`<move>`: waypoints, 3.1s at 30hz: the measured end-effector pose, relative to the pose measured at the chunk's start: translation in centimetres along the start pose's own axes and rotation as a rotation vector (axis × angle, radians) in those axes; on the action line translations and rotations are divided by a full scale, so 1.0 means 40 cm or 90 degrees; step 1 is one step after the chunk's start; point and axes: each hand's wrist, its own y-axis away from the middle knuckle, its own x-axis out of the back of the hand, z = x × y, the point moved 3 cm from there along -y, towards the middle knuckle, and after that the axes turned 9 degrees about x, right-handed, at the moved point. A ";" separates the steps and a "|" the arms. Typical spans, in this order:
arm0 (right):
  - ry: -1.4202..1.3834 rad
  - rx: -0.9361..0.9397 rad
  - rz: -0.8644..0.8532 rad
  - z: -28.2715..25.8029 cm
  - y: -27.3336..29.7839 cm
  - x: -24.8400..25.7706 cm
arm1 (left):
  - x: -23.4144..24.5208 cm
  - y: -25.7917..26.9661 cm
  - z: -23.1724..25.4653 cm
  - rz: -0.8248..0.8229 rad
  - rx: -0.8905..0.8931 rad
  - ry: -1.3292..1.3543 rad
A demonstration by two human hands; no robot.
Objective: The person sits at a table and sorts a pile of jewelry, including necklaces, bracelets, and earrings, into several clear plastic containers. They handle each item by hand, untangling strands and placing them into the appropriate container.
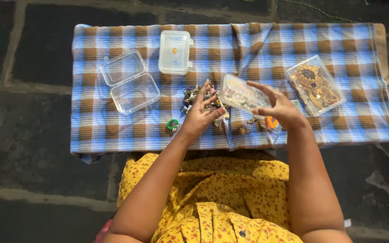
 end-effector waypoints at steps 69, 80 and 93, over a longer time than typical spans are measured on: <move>-0.164 0.198 -0.067 0.000 0.006 -0.018 | 0.014 0.028 0.037 -0.108 -0.087 0.111; -0.329 0.005 -0.011 0.070 -0.006 -0.013 | -0.025 0.028 0.012 -0.113 -0.140 0.012; -0.334 0.075 0.664 0.175 0.139 0.346 | -0.020 0.020 0.017 0.011 -0.113 -0.081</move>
